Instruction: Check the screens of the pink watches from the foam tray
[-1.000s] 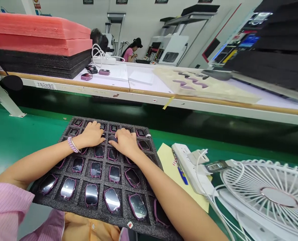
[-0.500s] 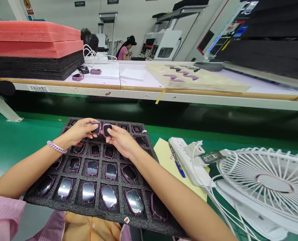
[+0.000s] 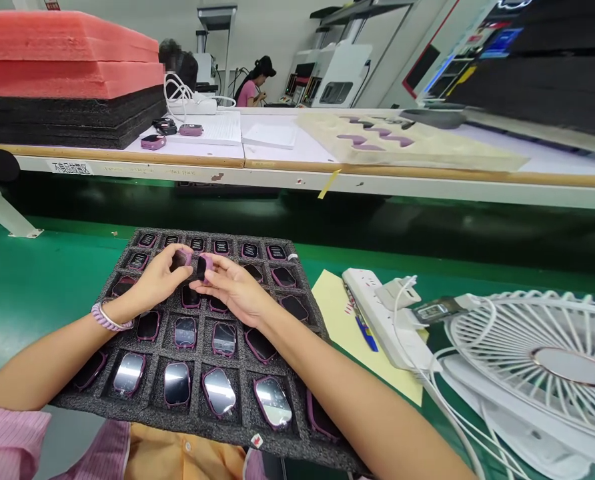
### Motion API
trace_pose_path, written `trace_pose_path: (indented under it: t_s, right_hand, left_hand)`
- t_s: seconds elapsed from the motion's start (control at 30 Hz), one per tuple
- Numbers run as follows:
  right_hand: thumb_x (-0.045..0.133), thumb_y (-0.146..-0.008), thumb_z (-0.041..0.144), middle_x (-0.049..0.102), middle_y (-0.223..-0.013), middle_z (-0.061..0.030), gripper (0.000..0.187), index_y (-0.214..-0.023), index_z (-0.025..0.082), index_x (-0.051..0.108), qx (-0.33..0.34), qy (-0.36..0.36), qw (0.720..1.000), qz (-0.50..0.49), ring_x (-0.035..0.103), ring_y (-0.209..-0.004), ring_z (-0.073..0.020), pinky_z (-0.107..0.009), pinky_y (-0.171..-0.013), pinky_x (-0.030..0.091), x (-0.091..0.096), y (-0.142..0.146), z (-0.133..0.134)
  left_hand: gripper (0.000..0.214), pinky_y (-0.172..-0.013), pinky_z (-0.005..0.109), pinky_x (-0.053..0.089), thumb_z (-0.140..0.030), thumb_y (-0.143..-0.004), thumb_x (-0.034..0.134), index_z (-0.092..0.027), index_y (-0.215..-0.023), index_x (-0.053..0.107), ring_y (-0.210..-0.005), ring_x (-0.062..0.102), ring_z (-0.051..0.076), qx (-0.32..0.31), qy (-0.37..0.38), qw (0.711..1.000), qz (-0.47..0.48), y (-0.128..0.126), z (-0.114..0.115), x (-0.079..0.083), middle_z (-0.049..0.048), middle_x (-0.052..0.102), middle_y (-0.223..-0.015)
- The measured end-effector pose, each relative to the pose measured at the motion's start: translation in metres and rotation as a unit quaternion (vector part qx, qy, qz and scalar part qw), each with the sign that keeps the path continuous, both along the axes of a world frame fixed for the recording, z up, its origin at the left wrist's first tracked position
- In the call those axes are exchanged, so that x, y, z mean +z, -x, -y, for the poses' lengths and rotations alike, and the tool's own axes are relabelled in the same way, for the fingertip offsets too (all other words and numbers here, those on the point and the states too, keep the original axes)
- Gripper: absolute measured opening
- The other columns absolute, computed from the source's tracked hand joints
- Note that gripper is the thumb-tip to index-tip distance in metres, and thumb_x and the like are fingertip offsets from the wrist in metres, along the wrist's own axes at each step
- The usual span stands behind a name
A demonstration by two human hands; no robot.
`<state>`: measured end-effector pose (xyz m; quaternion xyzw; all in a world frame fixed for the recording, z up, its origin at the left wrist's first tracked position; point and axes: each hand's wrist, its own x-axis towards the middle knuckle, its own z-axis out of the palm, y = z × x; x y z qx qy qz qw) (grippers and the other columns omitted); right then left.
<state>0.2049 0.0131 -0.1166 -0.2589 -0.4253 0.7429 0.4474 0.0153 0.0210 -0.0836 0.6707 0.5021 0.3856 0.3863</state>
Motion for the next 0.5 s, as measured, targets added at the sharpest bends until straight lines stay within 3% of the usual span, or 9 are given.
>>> trace_pose_path:
  t_s: [0.23,0.5]
  right_hand:
    - [0.091,-0.088,0.038,0.069,-0.107,-0.0052,0.053,-0.128,0.02,0.062,0.039,-0.036,0.999,-0.014,0.072,-0.095,-0.0206,-0.029,-0.088,0.058,0.003,0.0,0.0058]
    - [0.089,-0.091,0.035,0.071,-0.106,-0.0049,0.048,-0.128,0.021,0.062,0.065,-0.036,0.996,-0.05,0.073,-0.091,-0.018,-0.026,-0.085,0.059,0.0056,0.0004,0.0067]
  left_hand:
    - [0.038,-0.09,0.035,0.048,-0.026,-0.083,0.062,-0.016,-0.12,0.057,-0.103,0.059,0.021,-0.008,-0.033,0.999,0.003,0.0035,0.0008,-0.0102,0.0076,0.065,-0.114]
    - [0.041,-0.103,0.039,0.046,-0.026,-0.084,0.059,-0.016,-0.123,0.057,-0.112,0.059,0.023,-0.003,-0.033,0.999,0.009,0.005,0.0037,-0.0081,0.008,0.065,-0.119]
